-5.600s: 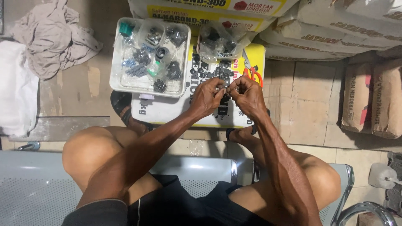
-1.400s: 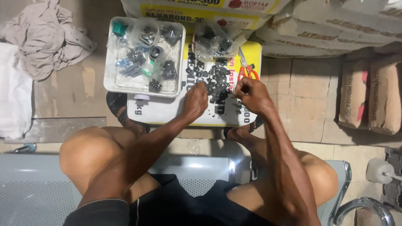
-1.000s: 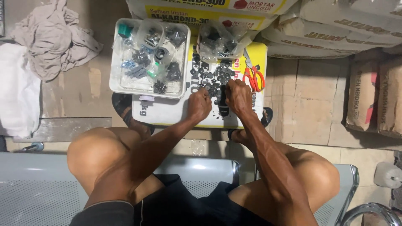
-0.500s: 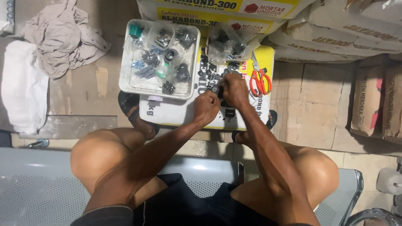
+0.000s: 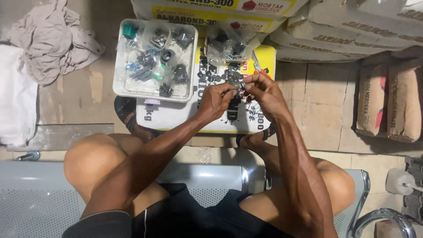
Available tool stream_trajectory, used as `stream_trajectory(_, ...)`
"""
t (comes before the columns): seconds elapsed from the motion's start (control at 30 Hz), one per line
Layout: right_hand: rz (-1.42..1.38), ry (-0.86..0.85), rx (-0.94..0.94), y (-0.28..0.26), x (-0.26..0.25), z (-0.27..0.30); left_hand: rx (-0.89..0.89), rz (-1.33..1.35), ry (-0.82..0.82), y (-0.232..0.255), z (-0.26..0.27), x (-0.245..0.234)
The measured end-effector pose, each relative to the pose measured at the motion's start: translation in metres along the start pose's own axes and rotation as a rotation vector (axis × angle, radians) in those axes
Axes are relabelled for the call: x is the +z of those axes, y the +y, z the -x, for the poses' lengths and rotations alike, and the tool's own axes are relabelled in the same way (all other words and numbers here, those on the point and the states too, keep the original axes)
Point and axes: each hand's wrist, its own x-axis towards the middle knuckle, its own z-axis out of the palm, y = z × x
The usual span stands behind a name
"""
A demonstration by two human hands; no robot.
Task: Organizing small hardware components like nuts and bolts into a plastic storage tray.
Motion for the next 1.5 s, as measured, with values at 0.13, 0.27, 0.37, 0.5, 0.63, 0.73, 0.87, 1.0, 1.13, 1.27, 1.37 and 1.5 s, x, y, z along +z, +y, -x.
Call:
stream_trajectory(0.13,0.159,-0.009,-0.079,-0.022,0.012,0.008,0.035,-0.160,0.013,-0.001,-0.012,-0.007)
stream_trajectory(0.27,0.253,-0.051,-0.114,-0.017,0.003,0.002,0.080,-0.299,-0.119,0.004,-0.017,-0.014)
stream_trajectory(0.37,0.262,-0.095,-0.092,-0.009,-0.003,-0.003,0.104,-0.353,-0.181,0.003,-0.018,-0.015)
stream_trajectory(0.5,0.313,-0.121,-0.115,0.000,-0.006,-0.011,0.148,-0.412,-0.213,-0.016,-0.019,-0.012)
stream_trajectory(0.63,0.385,-0.137,-0.133,0.008,0.000,-0.009,0.091,-0.403,-0.284,0.004,-0.012,-0.018)
stream_trajectory(0.73,0.404,-0.130,-0.175,0.003,0.011,-0.005,0.004,-0.354,-0.232,0.006,-0.007,-0.017)
stream_trajectory(0.87,0.619,0.074,-0.289,0.021,0.006,-0.016,0.026,-0.254,0.019,0.035,-0.013,-0.010)
stream_trajectory(1.0,0.628,0.106,-0.309,0.017,0.014,-0.008,-0.116,-0.055,0.124,0.008,-0.022,-0.007)
stream_trajectory(1.13,0.611,0.063,-0.282,0.014,0.015,-0.005,-0.350,0.229,0.025,0.020,-0.019,-0.008)
stream_trajectory(1.27,0.539,0.000,-0.193,0.013,0.013,-0.002,-0.254,0.072,0.036,-0.020,-0.017,0.001)
stream_trajectory(1.37,0.586,-0.066,-0.101,0.002,0.012,-0.003,-0.186,-0.002,0.082,-0.035,-0.014,0.012)
stream_trajectory(1.5,0.678,-0.146,-0.012,0.008,0.000,-0.001,-0.050,-0.089,0.144,-0.052,-0.001,0.031)
